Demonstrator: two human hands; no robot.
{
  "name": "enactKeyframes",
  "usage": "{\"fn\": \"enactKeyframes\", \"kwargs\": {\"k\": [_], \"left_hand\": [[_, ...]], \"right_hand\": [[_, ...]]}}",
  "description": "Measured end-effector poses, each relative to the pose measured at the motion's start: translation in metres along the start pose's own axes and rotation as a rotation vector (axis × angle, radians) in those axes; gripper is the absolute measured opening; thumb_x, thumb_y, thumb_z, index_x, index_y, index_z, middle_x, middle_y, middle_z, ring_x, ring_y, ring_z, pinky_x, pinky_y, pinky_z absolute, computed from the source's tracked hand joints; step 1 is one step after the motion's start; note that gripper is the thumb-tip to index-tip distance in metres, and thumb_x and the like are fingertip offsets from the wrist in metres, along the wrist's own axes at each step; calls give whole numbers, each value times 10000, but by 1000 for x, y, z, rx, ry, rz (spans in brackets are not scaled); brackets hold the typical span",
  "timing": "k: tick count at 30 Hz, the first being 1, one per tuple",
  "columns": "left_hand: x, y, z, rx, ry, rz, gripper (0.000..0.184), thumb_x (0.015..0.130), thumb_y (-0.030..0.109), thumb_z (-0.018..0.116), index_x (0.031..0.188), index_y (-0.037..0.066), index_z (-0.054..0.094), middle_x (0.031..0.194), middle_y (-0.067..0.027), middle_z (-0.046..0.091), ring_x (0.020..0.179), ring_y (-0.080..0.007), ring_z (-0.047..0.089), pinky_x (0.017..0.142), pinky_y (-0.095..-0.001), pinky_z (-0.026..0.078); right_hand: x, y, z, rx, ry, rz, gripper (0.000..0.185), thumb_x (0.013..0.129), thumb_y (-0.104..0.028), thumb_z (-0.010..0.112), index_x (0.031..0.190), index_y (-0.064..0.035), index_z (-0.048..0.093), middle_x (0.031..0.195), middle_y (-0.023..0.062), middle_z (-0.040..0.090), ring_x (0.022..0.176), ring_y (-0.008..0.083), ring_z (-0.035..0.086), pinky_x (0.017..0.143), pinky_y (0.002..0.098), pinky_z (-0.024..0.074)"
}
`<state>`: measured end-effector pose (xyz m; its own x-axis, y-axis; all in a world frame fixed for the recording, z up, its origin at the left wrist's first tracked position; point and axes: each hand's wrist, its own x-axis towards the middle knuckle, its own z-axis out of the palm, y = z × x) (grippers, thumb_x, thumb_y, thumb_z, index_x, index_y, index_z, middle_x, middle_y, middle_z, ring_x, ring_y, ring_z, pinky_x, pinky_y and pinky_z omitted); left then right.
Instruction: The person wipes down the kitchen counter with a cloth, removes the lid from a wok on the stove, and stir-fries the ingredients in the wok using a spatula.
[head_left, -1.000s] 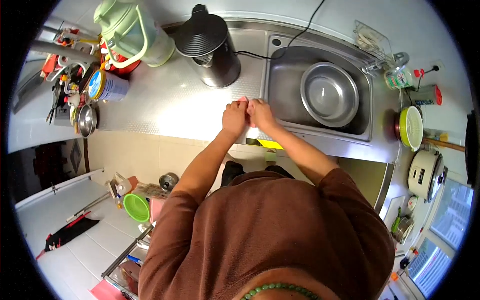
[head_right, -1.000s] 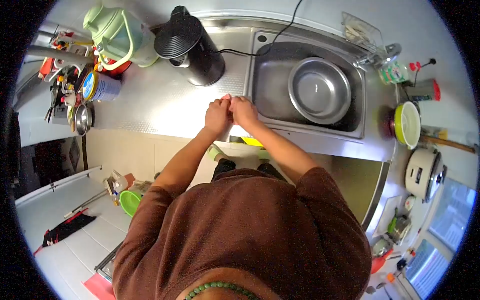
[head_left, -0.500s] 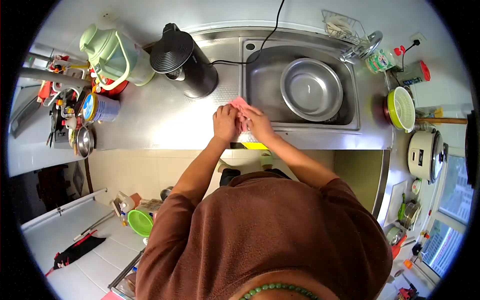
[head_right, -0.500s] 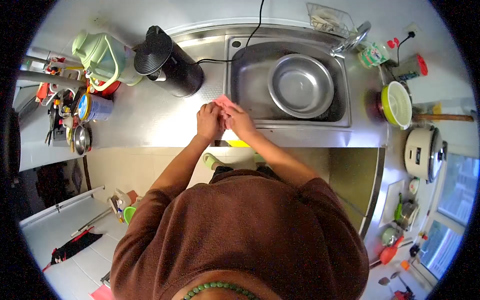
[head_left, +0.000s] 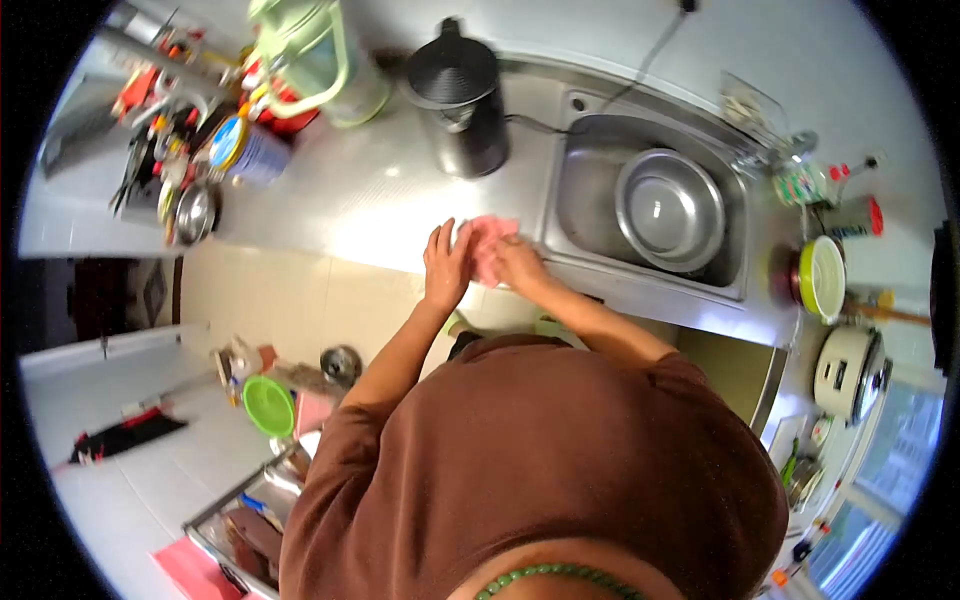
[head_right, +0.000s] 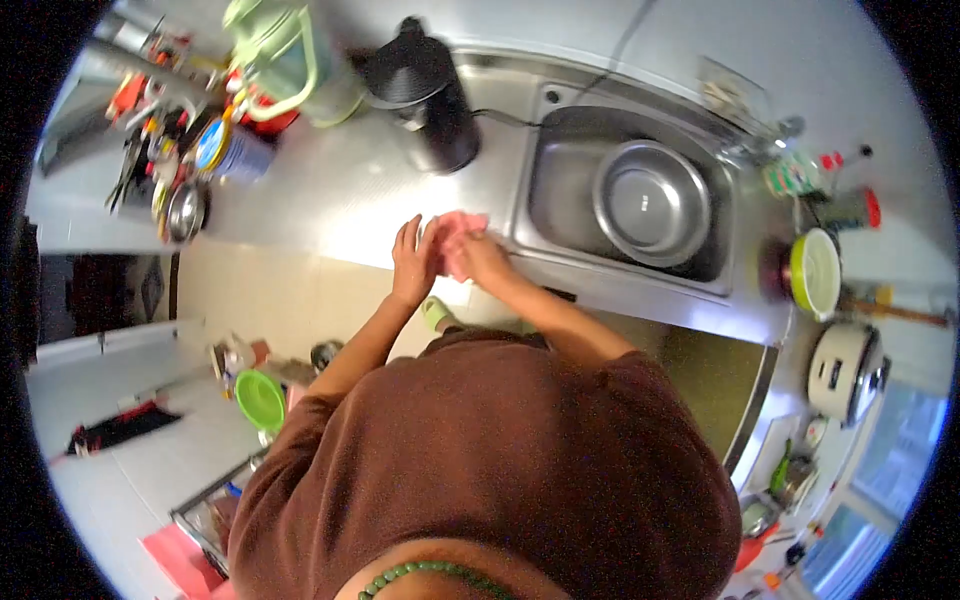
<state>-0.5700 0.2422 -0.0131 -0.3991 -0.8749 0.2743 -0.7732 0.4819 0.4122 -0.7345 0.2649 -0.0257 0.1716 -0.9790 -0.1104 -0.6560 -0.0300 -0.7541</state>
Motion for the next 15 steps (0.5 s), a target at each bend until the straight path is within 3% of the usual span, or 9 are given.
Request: {"fn": "enactKeyframes", "kwargs": {"k": [1, 2, 4, 6, 8, 15], "left_hand": [[-5, -11, -7, -64, 51, -1, 660, 678, 5, 570, 1295, 146, 386, 1316, -166, 338, 1165, -387, 345, 953, -468, 299], [-13, -18, -14, -85, 48, -66, 610, 696, 3, 553, 1274, 139, 414, 1302, -155, 368, 1168, -383, 349, 952, -449, 307], [-20, -38, -15, 68, -150, 16, 513, 746, 42, 518, 1248, 123, 446, 1284, -150, 398, 1187, -359, 346, 955, -429, 307], [-25, -47, -11, -24, -311, 94, 432, 785, 86, 482, 1217, 98, 477, 1290, -121, 413, 1231, -319, 322, 973, -444, 287], [-34, -52, -5, 81, -252, 99, 418, 778, 112, 511, 1195, 80, 486, 1329, -61, 389, 1272, -294, 285, 985, -508, 254], [-40, -106, -53, 82, -266, -28, 480, 771, 57, 485, 1247, 36, 424, 1358, -100, 341, 1288, -324, 237, 997, -515, 228]], "right_hand": [[-3, -3, 7, -12, 133, -39, 276, 782, -163, 591, 1036, -63, 551, 1044, 129, 534, 922, 276, 556, 774, 360, 468], [0, -6, 12, -25, 274, -84, 312, 769, -153, 608, 1064, -74, 546, 1082, 120, 516, 930, 275, 553, 774, 357, 467], [-1, -24, 14, -61, 242, -137, 396, 741, -109, 616, 1125, -76, 527, 1153, 110, 485, 971, 302, 531, 815, 360, 451], [14, -21, 34, -133, 229, -264, 400, 736, -91, 609, 1127, -72, 529, 1144, 120, 498, 988, 316, 518, 839, 363, 440], [28, -19, 50, -63, 173, -190, 398, 736, -78, 601, 1128, -65, 532, 1122, 138, 513, 999, 324, 510, 853, 367, 432], [79, -64, 100, -56, 120, -205, 379, 722, -73, 625, 1088, -13, 551, 1042, 166, 571, 948, 315, 550, 835, 350, 447]]}}
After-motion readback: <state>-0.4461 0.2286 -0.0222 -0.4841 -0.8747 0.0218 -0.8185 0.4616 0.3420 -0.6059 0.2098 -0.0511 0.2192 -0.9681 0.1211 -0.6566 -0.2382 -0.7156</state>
